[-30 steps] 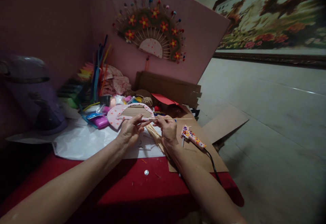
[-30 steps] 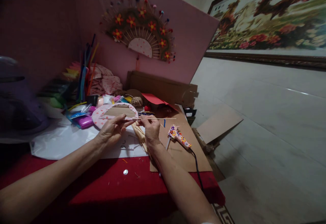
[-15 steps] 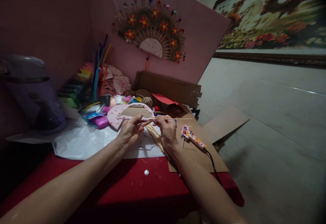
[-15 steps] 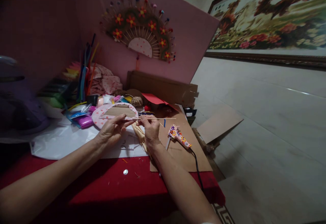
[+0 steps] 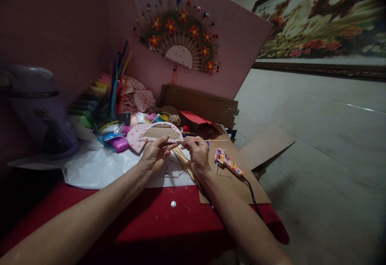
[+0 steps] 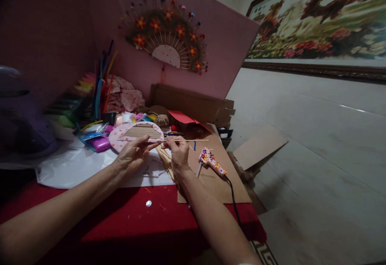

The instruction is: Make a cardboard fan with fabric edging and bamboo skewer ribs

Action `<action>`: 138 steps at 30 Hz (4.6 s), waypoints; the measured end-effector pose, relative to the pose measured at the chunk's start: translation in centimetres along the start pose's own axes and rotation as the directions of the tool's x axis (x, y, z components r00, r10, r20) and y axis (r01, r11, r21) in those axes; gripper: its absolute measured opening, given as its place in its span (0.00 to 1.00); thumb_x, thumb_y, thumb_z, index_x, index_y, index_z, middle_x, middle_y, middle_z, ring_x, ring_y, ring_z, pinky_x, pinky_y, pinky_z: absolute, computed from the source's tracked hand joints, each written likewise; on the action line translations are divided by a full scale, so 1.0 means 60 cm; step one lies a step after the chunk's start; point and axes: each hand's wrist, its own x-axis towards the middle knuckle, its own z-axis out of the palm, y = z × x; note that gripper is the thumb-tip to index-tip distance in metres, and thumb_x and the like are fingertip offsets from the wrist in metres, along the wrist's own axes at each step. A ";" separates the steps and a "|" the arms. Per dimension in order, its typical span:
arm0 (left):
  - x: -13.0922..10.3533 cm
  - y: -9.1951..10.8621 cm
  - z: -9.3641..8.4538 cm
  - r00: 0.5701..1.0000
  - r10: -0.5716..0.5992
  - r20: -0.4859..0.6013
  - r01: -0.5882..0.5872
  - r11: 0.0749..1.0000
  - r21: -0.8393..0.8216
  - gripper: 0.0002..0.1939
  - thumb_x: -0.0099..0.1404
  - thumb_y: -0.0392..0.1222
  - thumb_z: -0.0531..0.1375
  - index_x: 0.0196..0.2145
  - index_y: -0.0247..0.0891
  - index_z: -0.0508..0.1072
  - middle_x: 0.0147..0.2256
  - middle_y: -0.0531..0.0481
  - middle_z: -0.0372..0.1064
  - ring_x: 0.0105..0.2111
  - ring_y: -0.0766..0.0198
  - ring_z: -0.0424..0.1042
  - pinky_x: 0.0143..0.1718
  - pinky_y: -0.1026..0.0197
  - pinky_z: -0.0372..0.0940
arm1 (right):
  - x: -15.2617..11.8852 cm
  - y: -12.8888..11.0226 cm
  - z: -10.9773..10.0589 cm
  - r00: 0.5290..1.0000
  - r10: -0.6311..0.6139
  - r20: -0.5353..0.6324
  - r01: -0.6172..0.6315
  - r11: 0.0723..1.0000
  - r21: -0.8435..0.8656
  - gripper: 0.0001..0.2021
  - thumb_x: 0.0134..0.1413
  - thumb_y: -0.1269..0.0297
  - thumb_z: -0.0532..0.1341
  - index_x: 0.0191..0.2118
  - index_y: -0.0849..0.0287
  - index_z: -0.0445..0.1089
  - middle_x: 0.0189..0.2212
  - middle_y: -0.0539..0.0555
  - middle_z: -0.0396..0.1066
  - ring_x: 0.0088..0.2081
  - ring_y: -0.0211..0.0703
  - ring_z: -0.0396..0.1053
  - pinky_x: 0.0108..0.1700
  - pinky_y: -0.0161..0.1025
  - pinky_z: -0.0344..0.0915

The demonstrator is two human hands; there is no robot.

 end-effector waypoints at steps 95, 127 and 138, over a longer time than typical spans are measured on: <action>-0.009 -0.005 0.006 0.987 0.085 0.133 -0.088 0.996 0.013 0.03 0.53 0.31 0.63 0.29 0.30 0.74 0.31 0.43 0.76 0.32 0.61 0.76 0.29 0.66 0.69 | -0.022 -0.033 0.003 0.995 0.103 0.011 -0.102 0.993 -0.055 0.11 0.44 0.59 0.65 0.29 0.60 0.66 0.18 0.44 0.61 0.18 0.29 0.56 0.16 0.28 0.54; -0.016 -0.018 0.017 0.979 0.140 0.151 -0.143 0.990 0.006 0.06 0.45 0.25 0.66 0.23 0.29 0.74 0.26 0.46 0.74 0.30 0.65 0.73 0.37 0.63 0.69 | -0.035 -0.032 0.010 0.998 0.009 0.065 0.001 0.987 -0.159 0.11 0.47 0.57 0.64 0.27 0.60 0.66 0.17 0.44 0.58 0.17 0.30 0.53 0.16 0.29 0.51; -0.019 -0.016 0.019 0.980 0.125 0.155 -0.131 0.991 0.028 0.04 0.46 0.25 0.64 0.22 0.27 0.74 0.27 0.43 0.74 0.30 0.64 0.73 0.37 0.63 0.69 | -0.035 -0.031 0.010 0.997 -0.013 0.083 0.025 0.990 -0.140 0.11 0.48 0.58 0.63 0.28 0.60 0.66 0.17 0.44 0.57 0.16 0.29 0.52 0.16 0.29 0.49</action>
